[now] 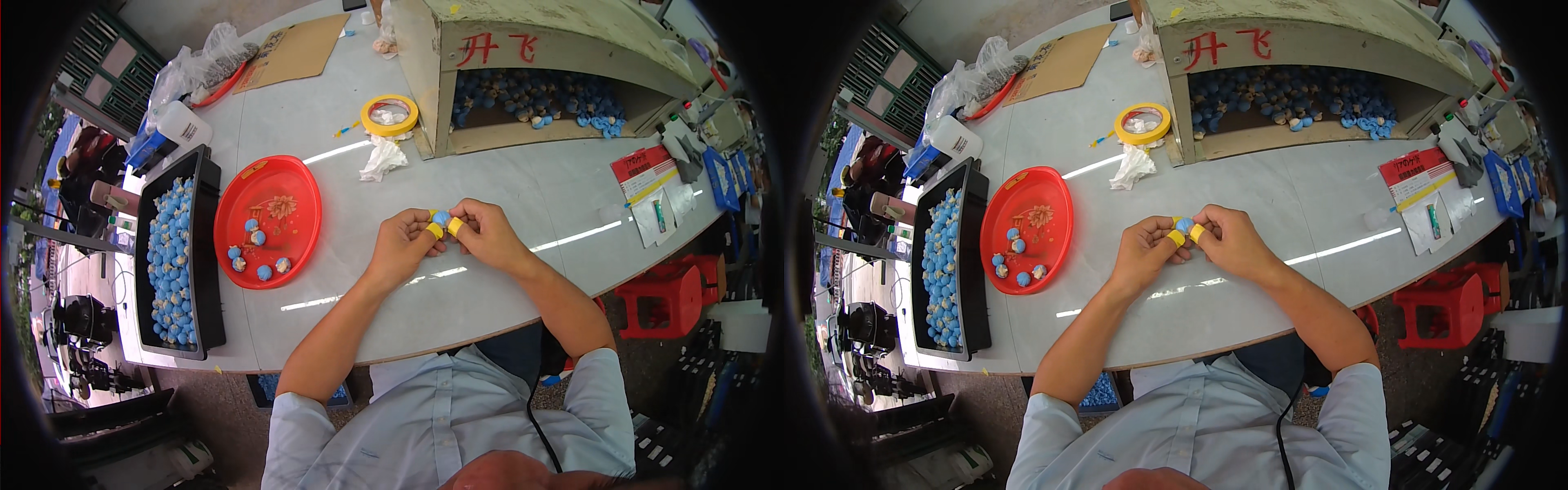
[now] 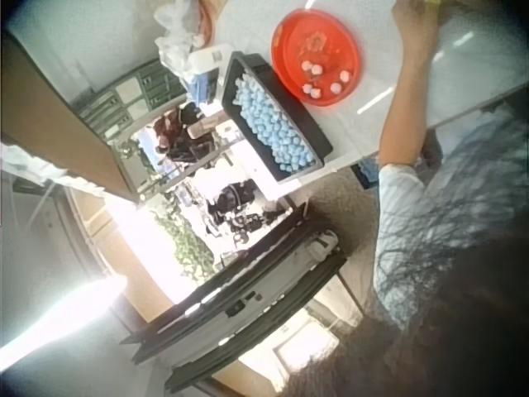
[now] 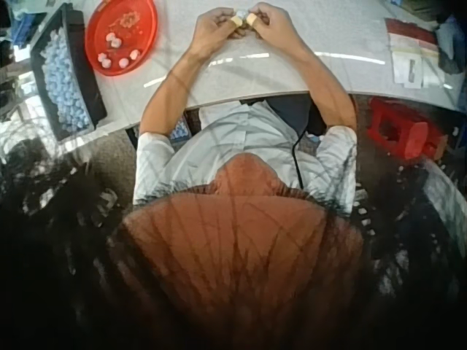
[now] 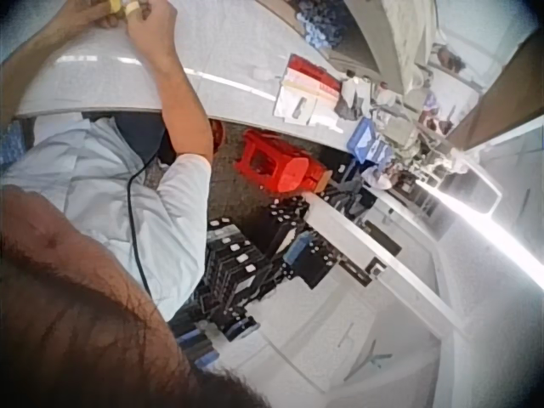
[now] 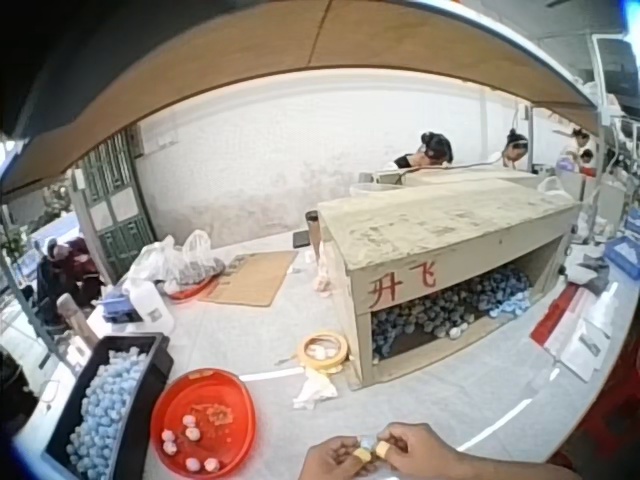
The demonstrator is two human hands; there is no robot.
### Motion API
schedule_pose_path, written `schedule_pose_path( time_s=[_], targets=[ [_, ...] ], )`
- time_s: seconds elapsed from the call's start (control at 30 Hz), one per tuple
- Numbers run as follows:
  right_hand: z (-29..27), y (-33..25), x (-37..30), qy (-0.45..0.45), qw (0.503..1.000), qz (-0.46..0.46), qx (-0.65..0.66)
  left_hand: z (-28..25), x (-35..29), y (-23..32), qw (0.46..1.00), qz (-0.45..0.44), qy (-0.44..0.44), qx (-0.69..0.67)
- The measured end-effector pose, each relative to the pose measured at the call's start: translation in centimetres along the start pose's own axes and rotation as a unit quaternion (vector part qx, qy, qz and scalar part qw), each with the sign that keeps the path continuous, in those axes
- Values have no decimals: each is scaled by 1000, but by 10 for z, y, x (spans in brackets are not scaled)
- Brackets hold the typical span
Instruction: The person assembles small yellow and blue plastic parts by hand, joining them with glue from a bottle.
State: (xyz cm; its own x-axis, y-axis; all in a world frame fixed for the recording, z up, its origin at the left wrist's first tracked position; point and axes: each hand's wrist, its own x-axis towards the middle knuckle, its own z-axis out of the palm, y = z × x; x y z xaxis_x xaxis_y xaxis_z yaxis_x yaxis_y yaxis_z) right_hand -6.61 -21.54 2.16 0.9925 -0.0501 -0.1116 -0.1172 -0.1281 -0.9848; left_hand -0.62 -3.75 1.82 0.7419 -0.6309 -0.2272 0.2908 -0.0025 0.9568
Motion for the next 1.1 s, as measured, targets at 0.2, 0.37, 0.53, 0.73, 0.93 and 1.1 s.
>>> schedule_pose_path(
  time_s=[0.2, 0.37, 0.53, 0.73, 0.93, 1.1],
  targets=[
    [2, 2, -1, 14, 1000, -9, -5, 2, 0, -4, 1000, 4, 5, -4],
    [2, 4, -2, 20, 999, -26, -24, 4, -2, -1, 1000, 11, 14, 4],
    [3, 6, 1, 29, 999, -34, -23, 4, -2, 1, 1000, 8, 14, 9],
    [1, 4, 0, 40, 995, -71, -61, 4, -1, -3, 1000, 18, 1, 4],
    [5, -1, -3, 59, 988, -100, -106, 4, -3, -3, 1000, 20, -2, 20],
    [7, 0, -3, 64, 986, -98, -122, 4, -3, -3, 999, 20, -5, 26]
  ],
)
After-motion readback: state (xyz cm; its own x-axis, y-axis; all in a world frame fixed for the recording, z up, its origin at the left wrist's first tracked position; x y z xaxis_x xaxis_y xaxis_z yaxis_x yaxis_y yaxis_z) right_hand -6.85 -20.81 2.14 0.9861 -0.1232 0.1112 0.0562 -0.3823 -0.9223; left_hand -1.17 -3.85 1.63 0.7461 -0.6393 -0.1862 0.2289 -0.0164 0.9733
